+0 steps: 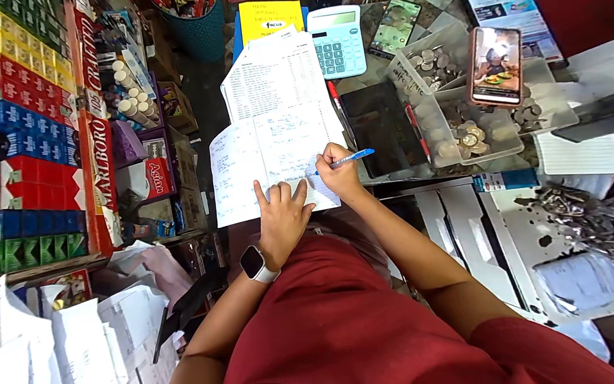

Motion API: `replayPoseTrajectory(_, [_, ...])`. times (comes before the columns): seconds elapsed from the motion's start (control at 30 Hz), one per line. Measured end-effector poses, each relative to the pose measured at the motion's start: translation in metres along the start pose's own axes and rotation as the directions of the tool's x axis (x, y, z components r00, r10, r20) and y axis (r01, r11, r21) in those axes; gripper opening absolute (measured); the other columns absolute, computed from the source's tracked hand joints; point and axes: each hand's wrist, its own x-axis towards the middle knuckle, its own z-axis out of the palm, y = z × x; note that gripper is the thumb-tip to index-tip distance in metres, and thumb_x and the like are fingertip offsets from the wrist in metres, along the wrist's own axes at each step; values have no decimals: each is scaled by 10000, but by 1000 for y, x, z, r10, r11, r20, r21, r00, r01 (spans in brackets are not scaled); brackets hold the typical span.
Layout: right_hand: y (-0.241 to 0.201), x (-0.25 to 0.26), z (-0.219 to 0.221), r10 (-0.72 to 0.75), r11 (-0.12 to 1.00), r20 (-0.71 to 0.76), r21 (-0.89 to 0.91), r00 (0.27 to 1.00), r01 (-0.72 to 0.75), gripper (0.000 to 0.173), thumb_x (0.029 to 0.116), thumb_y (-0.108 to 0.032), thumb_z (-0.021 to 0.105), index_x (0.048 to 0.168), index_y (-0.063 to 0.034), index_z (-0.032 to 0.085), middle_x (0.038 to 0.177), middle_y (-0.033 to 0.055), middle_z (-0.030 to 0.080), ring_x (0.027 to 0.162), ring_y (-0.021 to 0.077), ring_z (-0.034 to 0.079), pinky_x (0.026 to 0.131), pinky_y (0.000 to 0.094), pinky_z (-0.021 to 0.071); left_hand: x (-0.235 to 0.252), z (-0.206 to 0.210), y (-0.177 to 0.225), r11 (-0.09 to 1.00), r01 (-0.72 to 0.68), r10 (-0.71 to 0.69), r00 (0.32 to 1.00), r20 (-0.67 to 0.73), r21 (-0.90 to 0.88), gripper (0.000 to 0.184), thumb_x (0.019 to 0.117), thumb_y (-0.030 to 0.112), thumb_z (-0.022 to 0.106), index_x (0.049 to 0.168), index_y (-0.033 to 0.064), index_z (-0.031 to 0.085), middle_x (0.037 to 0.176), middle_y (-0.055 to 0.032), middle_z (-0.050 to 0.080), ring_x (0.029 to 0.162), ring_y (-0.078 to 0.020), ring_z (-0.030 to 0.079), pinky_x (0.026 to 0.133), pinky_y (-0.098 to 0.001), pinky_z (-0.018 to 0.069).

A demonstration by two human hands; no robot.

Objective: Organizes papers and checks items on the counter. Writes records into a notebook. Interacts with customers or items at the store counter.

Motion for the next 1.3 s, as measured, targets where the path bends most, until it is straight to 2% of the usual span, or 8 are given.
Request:
replayPoseTrajectory(0.13, [1, 0, 0, 3, 1000, -4, 12, 1000, -3, 301, 900, -6, 577, 666, -96, 410, 621, -21, 413, 509, 2, 359, 472, 129, 295, 0, 0, 0, 1000, -3, 3, 1000, -3, 4, 503, 1042, 491, 459, 1382, 172, 648, 1098, -210, 661, 1095, -432, 632, 1089, -794, 200])
replayPoseTrajectory(0.33, [0, -1, 0, 7, 1000, -17, -14, 1000, -7, 302, 883, 5, 577, 659, -97, 402, 626, -18, 405, 526, 8, 344, 484, 140, 269, -1, 1, 0, 1000, -2, 2, 1000, 3, 9, 516, 1042, 505, 448, 1403, 185, 633, 1120, -208, 655, 1115, -429, 626, 1086, -799, 199])
replayPoseTrajectory(0.5, [2, 0, 0, 43, 999, -11, 14, 999, -42, 311, 864, 7, 581, 647, -107, 390, 613, -35, 402, 522, 2, 358, 488, 140, 291, 0, 0, 1, 1000, 3, -2, 999, -45, 8, 507, 1028, 506, 470, 1358, 179, 672, 1083, -198, 682, 1053, -427, 664, 1047, -796, 276])
replayPoseTrajectory(0.63, [0, 4, -3, 148, 984, -4, 97, 989, -147, 319, 882, 3, 583, 669, -138, 392, 559, -71, 390, 463, -14, 371, 457, 135, 336, 2, -3, 1, 1000, 7, -7, 999, -50, 2, 493, 1025, 489, 490, 1352, 169, 673, 1073, -198, 684, 1046, -425, 669, 1043, -792, 289])
replayPoseTrajectory(0.73, [0, -1, -9, 135, 990, 33, 42, 990, -137, 285, 898, -20, 596, 687, -102, 422, 604, -24, 428, 481, 19, 393, 461, 157, 352, -1, -1, 1, 1000, 5, -6, 999, -39, -29, 477, 1023, 475, 518, 1349, 166, 677, 1083, -210, 683, 1066, -441, 660, 1048, -807, 271])
replayPoseTrajectory(0.93, [5, -2, -8, 66, 996, 29, 52, 997, -68, 281, 907, -26, 596, 692, -101, 432, 624, -11, 450, 488, 23, 413, 457, 153, 366, 0, 0, 0, 1000, -3, 3, 1000, 0, -2, 500, 1037, 491, 482, 1388, 173, 644, 1088, -209, 664, 1088, -433, 634, 1075, -807, 207])
replayPoseTrajectory(1.13, [4, -1, -7, 43, 999, 41, 28, 998, -44, 287, 901, -26, 599, 679, -94, 430, 624, -5, 446, 497, 25, 412, 463, 150, 357, 1, -2, 0, 1000, -2, 1, 1000, 14, 10, 505, 1037, 491, 480, 1387, 167, 643, 1077, -211, 659, 1075, -436, 635, 1072, -806, 210])
replayPoseTrajectory(1.3, [3, 0, -9, 123, 985, 17, 124, 992, -124, 290, 915, -14, 588, 710, -129, 419, 596, -40, 431, 455, 7, 399, 433, 143, 372, 1, -1, -1, 1000, 0, 0, 1000, -4, 16, 506, 1037, 499, 469, 1387, 180, 646, 1083, -209, 658, 1078, -432, 635, 1068, -810, 206])
